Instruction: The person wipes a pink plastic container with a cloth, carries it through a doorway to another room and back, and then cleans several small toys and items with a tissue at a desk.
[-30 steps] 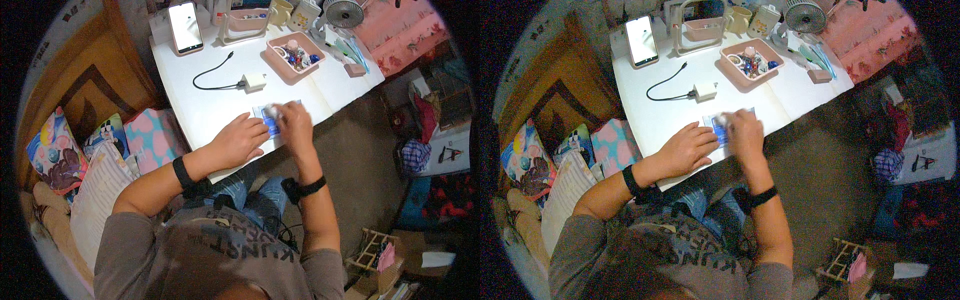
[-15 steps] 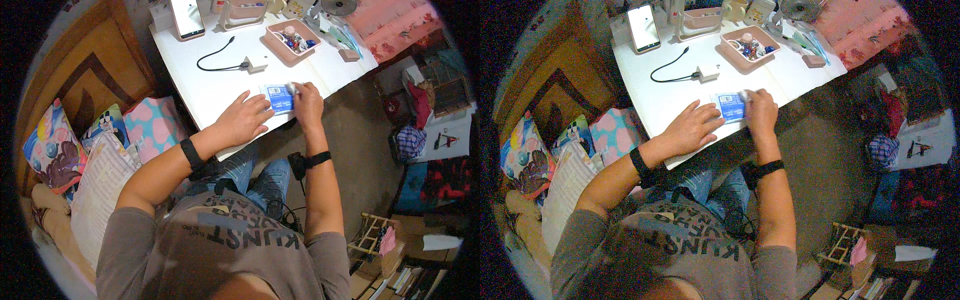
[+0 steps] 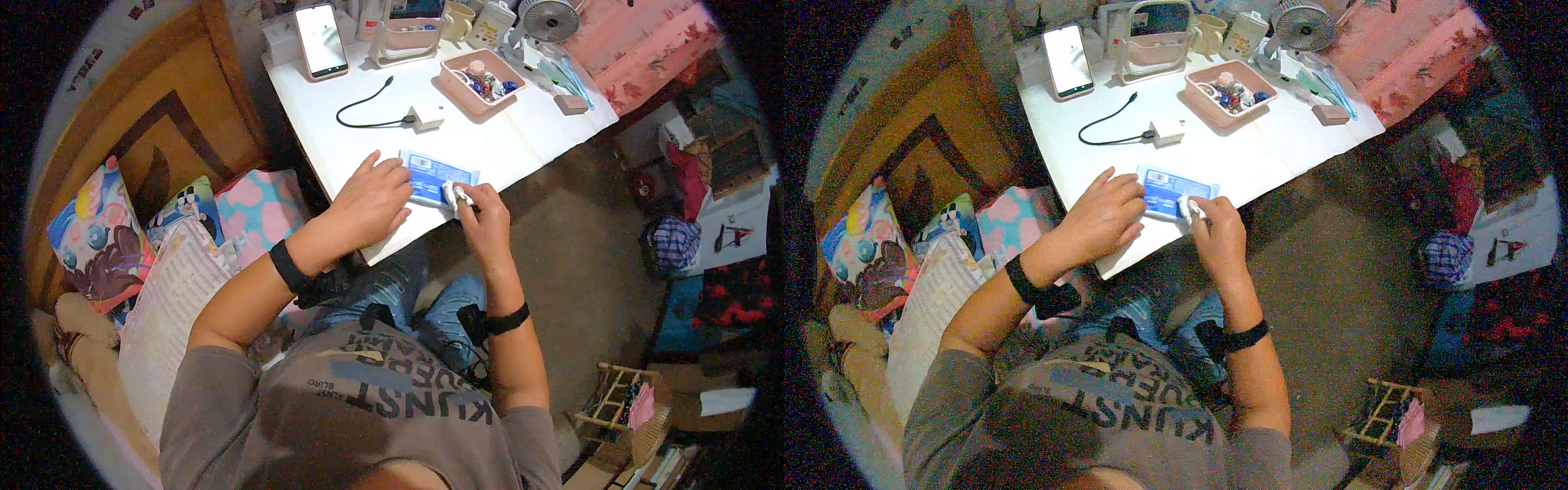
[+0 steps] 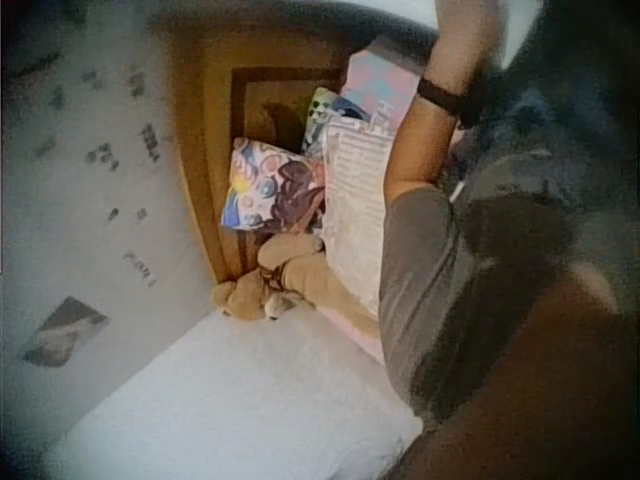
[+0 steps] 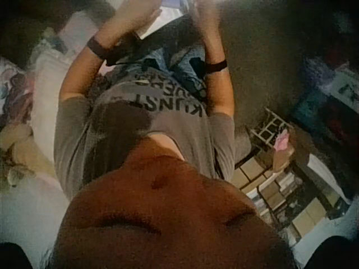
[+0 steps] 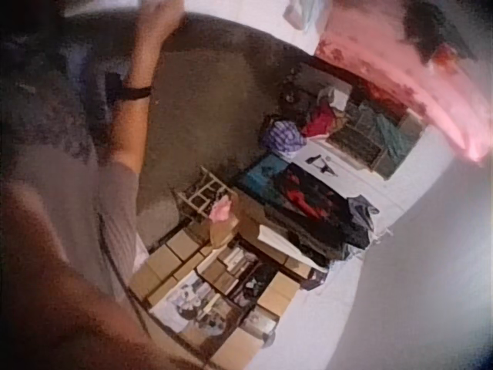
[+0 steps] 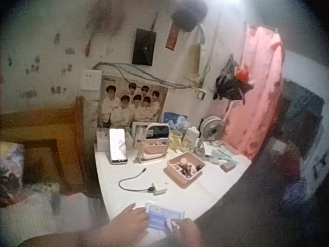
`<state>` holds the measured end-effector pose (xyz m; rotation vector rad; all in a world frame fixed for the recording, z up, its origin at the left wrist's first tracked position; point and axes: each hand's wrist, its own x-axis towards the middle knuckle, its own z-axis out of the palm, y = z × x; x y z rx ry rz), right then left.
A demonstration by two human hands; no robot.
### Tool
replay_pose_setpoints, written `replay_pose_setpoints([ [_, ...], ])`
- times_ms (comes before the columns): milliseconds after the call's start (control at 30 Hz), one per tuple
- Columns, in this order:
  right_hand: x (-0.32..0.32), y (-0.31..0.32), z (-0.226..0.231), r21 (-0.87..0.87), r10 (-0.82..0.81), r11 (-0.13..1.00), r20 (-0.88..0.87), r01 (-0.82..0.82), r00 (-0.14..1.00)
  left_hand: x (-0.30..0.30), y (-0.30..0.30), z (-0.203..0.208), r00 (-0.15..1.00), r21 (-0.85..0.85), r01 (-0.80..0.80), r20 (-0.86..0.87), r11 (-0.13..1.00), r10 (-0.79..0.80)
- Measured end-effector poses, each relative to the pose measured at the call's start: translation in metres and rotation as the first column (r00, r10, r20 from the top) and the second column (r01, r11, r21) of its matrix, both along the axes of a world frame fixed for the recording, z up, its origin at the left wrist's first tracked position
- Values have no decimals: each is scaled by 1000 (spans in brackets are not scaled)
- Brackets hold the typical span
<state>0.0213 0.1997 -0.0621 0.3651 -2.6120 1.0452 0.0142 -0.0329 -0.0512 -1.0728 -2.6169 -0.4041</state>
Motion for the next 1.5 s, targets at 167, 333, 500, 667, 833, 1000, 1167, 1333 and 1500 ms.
replay_pose_setpoints([
  [167,12,-10,2,-151,82,985,12,-80,997,14,22,-5,993,219,91,55,972,-105],
  [333,2,4,-10,237,75,971,-233,-19,970,18,26,-15,998,180,65,-33,982,-60],
  [500,-43,33,-15,358,-104,907,-324,223,940,14,29,-14,995,161,89,-59,983,-81],
  [667,-38,23,-12,-47,-87,996,-250,78,964,8,21,-15,989,170,145,-50,975,-139],
  [833,-14,10,-18,12,-30,999,-130,32,991,10,13,-7,986,162,167,-15,972,-167],
  [1000,13,10,-5,48,79,996,-70,-75,994,24,11,-5,991,181,127,11,975,-131],
  [1167,7,-1,21,-98,43,994,-70,-50,997,32,14,-11,996,192,92,-7,977,-92],
  [1333,-34,-47,24,71,294,955,-117,-287,949,30,15,-15,994,219,101,-55,971,-91],
  [1500,-68,-49,15,474,281,869,-229,-145,932,30,13,-16,996,241,85,-23,967,-82],
])
